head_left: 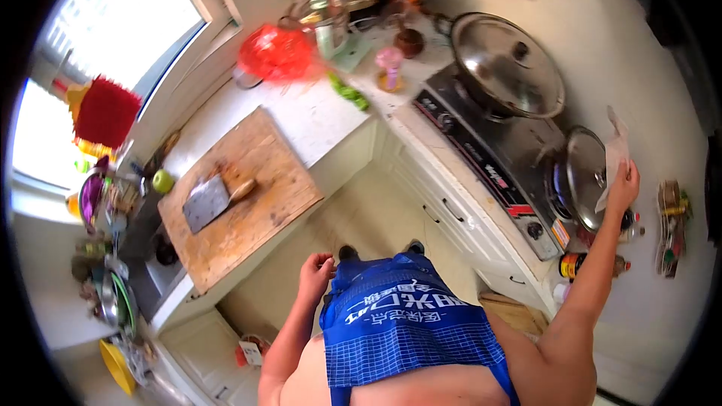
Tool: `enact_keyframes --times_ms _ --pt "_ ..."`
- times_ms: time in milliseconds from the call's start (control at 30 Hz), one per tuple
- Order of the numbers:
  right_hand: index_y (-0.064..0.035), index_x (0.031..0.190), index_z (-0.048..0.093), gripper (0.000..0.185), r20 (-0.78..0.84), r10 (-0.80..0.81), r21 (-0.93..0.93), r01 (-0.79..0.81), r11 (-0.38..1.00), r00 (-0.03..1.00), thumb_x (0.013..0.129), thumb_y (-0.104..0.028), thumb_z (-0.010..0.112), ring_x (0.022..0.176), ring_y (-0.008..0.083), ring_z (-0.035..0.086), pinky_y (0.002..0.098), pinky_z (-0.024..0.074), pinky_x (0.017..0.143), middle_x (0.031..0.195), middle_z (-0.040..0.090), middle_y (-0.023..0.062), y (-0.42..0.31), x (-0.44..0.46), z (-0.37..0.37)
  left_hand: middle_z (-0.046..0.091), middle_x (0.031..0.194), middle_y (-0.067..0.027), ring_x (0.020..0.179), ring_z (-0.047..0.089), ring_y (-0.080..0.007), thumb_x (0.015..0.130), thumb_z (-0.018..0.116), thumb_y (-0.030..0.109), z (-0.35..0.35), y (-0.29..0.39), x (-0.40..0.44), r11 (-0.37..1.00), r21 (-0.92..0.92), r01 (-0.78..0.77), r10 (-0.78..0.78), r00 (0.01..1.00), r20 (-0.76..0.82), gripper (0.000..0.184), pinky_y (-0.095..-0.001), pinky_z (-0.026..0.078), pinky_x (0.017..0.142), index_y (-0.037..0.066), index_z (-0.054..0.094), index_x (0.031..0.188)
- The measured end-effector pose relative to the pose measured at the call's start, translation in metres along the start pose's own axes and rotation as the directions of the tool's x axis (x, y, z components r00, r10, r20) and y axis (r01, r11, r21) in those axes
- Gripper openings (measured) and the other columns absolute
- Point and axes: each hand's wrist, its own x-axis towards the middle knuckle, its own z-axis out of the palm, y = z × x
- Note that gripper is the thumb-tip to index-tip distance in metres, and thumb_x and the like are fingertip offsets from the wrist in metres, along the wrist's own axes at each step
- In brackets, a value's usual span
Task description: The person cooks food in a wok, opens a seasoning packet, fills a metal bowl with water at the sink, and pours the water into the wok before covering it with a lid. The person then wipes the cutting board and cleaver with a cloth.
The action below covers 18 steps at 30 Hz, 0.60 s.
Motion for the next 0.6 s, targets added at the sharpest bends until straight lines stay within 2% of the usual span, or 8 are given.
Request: enact_keyframes --times_ms 33,100,200,233,333,367,433,600 --pt "0.0004 0.112 0.059 0.038 0.025 -0.023 0.022 0.023 1.0 0.999 0.087 -0.029 0.059 0.095 0.027 0.059 0.0337 0.0446 0.085 0.103 0.063 0.0159 -0.024 -0.012 0.008 0.061 0.087 -0.0103 0.073 0.061 -0.0163 0.087 0.057 0.013 -0.01 -0.006 0.002 1.0 -0.001 0.014 -0.014 1.0 -0.006 0.021 -0.028 0.052 0.063 -0.002 0.056 0.102" --pt "0.0023 0.114 0.057 0.04 0.218 0.074 0.257 -0.13 0.958 0.973 0.087 -0.026 0.061 0.095 0.0181 0.058 0.0289 0.0441 0.084 0.102 0.063 0.0107 -0.074 -0.04 0.022 0.06 0.086 -0.0095 0.072 0.061 -0.0156 0.087 0.058 0.013 -0.029 -0.019 0.005 1.0 -0.009 0.017 -0.017 1.0 -0.024 0.02 -0.0275 0.051 0.061 -0.001 0.056 0.101" --pt "0.0018 0.111 0.058 0.034 0.416 -0.002 0.456 -0.207 0.866 0.91 0.087 -0.022 0.061 0.089 0.0124 0.056 0.0262 0.0439 0.081 0.099 0.062 0.0058 -0.165 -0.104 0.054 0.06 0.086 -0.0091 0.072 0.061 -0.0154 0.087 0.057 0.012 -0.057 -0.03 0.007 1.0 -0.021 0.02 -0.022 0.996 -0.088 0.02 -0.0275 0.051 0.061 -0.001 0.056 0.102" --pt "0.0016 0.11 0.058 0.033 0.526 -0.065 0.552 -0.283 0.785 0.848 0.087 -0.022 0.061 0.089 0.0113 0.055 0.0253 0.0432 0.081 0.099 0.062 0.0053 -0.181 -0.124 0.072 0.06 0.087 -0.0086 0.073 0.06 -0.0151 0.087 0.057 0.012 -0.065 -0.027 0.004 0.998 -0.053 0.029 -0.035 0.994 -0.108 0.021 -0.027 0.051 0.06 -0.001 0.055 0.103" --pt "0.0022 0.107 0.059 0.029 0.701 -0.098 0.557 -0.456 0.694 0.707 0.086 -0.017 0.061 0.083 0.0111 0.055 0.0251 0.0444 0.076 0.094 0.062 0.004 -0.26 -0.185 0.105 0.059 0.088 -0.0083 0.073 0.06 -0.0148 0.087 0.057 0.011 -0.088 -0.029 -0.002 0.989 -0.148 0.021 -0.048 0.982 -0.181 0.021 -0.0261 0.051 0.06 -0.001 0.054 0.104" --pt "0.0027 0.108 0.059 0.029 0.776 -0.118 0.505 -0.499 0.704 0.619 0.085 -0.016 0.061 0.084 0.0112 0.056 0.0249 0.0441 0.077 0.094 0.062 0.0042 -0.286 -0.199 0.11 0.059 0.088 -0.0083 0.073 0.06 -0.0148 0.087 0.057 0.011 -0.095 -0.032 -0.004 0.987 -0.16 0.023 -0.055 0.979 -0.199 0.021 -0.0261 0.051 0.06 -0.001 0.054 0.104" --pt "0.0034 0.108 0.059 0.029 0.811 -0.207 0.511 -0.489 0.707 0.547 0.085 -0.014 0.061 0.083 0.0107 0.055 0.0247 0.0439 0.077 0.094 0.063 0.0045 -0.32 -0.228 0.135 0.059 0.089 -0.008 0.072 0.059 -0.0144 0.087 0.057 0.01 -0.107 -0.038 -0.008 0.98 -0.197 0.014 -0.063 0.967 -0.245 0.021 -0.0258 0.051 0.06 -0.001 0.054 0.105" --pt "0.0022 0.116 0.053 0.036 0.85 -0.371 0.525 -0.659 0.539 0.373 0.082 -0.004 0.061 0.083 0.0115 0.056 0.0248 0.0451 0.076 0.096 0.061 0.0064 -0.392 -0.287 0.188 0.058 0.093 -0.0096 0.074 0.059 -0.0154 0.087 0.056 0.01 -0.124 -0.041 -0.015 0.965 -0.259 0.025 -0.11 0.942 -0.318 0.025 -0.0266 0.052 0.062 -0.002 0.052 0.108"
